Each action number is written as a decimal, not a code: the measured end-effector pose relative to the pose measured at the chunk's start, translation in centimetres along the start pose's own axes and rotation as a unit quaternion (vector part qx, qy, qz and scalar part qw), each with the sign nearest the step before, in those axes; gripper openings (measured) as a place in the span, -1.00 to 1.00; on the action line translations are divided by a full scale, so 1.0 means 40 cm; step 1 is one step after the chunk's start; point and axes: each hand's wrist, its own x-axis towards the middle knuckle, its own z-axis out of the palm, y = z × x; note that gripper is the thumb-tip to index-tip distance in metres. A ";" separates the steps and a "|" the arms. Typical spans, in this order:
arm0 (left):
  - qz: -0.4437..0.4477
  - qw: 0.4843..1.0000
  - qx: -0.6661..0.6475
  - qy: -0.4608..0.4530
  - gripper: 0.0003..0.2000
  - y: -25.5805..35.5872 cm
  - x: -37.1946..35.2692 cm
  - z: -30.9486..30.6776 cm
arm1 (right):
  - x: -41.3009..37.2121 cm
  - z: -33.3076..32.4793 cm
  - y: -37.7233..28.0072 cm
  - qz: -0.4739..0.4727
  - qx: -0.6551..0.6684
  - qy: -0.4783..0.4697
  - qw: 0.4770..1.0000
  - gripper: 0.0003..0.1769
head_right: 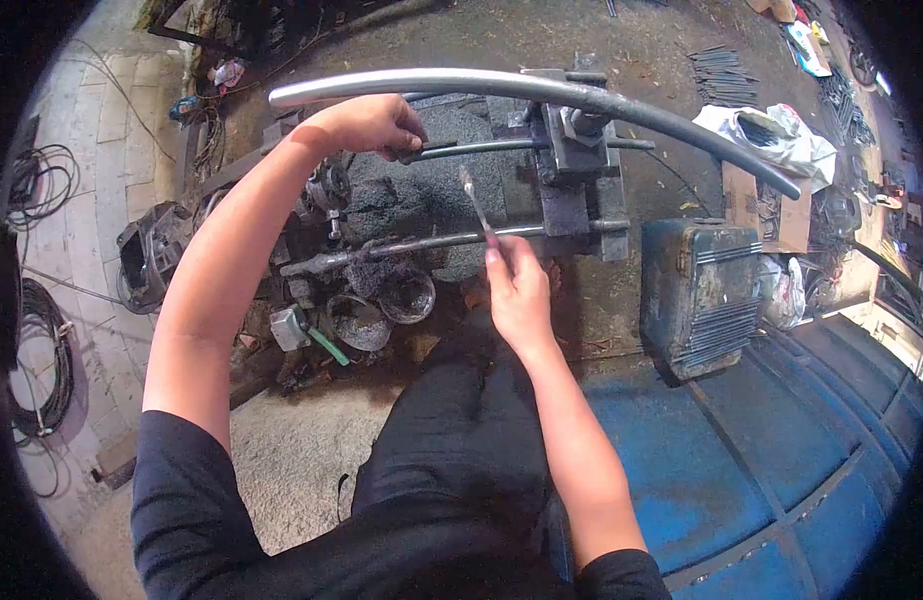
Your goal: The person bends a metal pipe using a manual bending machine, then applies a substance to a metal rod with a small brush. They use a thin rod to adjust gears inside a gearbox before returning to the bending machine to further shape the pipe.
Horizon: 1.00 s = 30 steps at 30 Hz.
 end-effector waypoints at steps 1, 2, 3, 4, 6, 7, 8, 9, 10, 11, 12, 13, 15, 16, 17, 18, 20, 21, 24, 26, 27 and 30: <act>0.000 1.000 -0.001 0.000 -0.75 -0.004 0.002 0.003 | 0.009 0.003 -0.003 0.011 -0.044 -0.011 0.999 -0.73; 0.004 1.000 -0.005 0.007 -0.75 -0.008 0.003 0.006 | 0.016 0.009 -0.007 0.011 -0.045 -0.011 0.999 -0.73; 0.006 1.000 -0.009 0.015 -0.75 -0.009 0.001 0.006 | 0.025 0.018 -0.011 0.030 -0.051 -0.016 0.998 -0.69; 0.006 1.000 -0.010 0.016 -0.75 -0.010 0.001 0.006 | 0.033 0.029 -0.013 0.049 -0.057 -0.021 0.997 -0.64; 0.006 1.000 -0.010 0.008 -0.74 -0.010 0.003 0.005 | 0.045 0.051 -0.005 0.033 -0.059 -0.012 0.998 -0.62; 0.007 1.000 -0.010 0.008 -0.74 -0.010 0.004 0.005 | 0.051 0.060 0.003 0.031 -0.055 -0.003 0.998 -0.62; 0.008 1.000 -0.008 0.008 -0.74 -0.009 0.004 0.005 | 0.055 0.066 0.009 0.029 -0.051 0.006 0.998 -0.62; 0.010 1.000 -0.006 0.007 -0.75 -0.009 0.004 0.006 | 0.058 0.070 0.008 0.030 -0.051 0.007 0.998 -0.62; 0.010 1.000 -0.007 0.006 -0.75 -0.010 0.004 0.008 | 0.060 0.073 0.005 0.030 -0.059 0.016 0.998 -0.63; 0.009 1.000 -0.012 0.015 -0.75 -0.011 0.003 0.009 | 0.061 0.076 0.004 0.030 -0.067 0.024 0.997 -0.63; 0.008 1.000 -0.018 0.023 -0.75 -0.010 0.001 0.010 | 0.059 0.080 0.005 0.031 -0.068 0.025 0.997 -0.63; 0.008 1.000 -0.019 0.021 -0.75 -0.008 -0.002 0.011 | 0.057 0.083 0.006 0.025 -0.054 0.030 0.998 -0.64; 0.009 1.000 -0.016 0.021 -0.75 -0.005 -0.004 0.008 | 0.053 0.083 0.012 0.019 -0.042 0.037 0.998 -0.64; 0.010 1.000 -0.016 0.021 -0.75 -0.008 -0.003 0.008 | 0.051 0.081 0.017 0.016 -0.064 0.035 0.997 -0.64; 0.016 1.000 -0.016 0.020 -0.75 -0.010 -0.002 0.008 | 0.050 0.080 0.020 0.014 -0.085 0.032 0.996 -0.64; 0.021 0.999 -0.016 0.019 -0.75 -0.007 -0.004 0.009 | 0.050 0.079 0.020 0.014 -0.086 0.033 0.996 -0.64; 0.016 0.999 -0.016 0.026 -0.75 -0.001 -0.007 0.009 | 0.048 0.081 0.017 0.018 -0.078 0.034 0.996 -0.64; 0.009 0.999 -0.016 0.033 -0.76 0.000 -0.008 0.010 | 0.048 0.080 0.012 0.018 -0.079 0.034 0.996 -0.64; 0.014 1.000 -0.014 0.022 -0.77 -0.006 -0.003 0.009 | 0.047 0.078 -0.006 0.059 -0.072 0.012 0.996 -0.61; 0.017 0.999 -0.023 0.024 -0.77 -0.008 -0.005 0.012 | 0.046 0.078 -0.012 0.063 -0.088 0.013 0.994 -0.62; 0.021 0.999 -0.031 0.026 -0.77 -0.008 -0.005 0.011 | 0.047 0.078 -0.011 0.062 -0.087 0.014 0.994 -0.62; 0.024 0.999 -0.022 0.026 -0.78 -0.009 -0.004 0.011 | 0.046 0.079 -0.003 0.061 -0.079 0.008 0.995 -0.62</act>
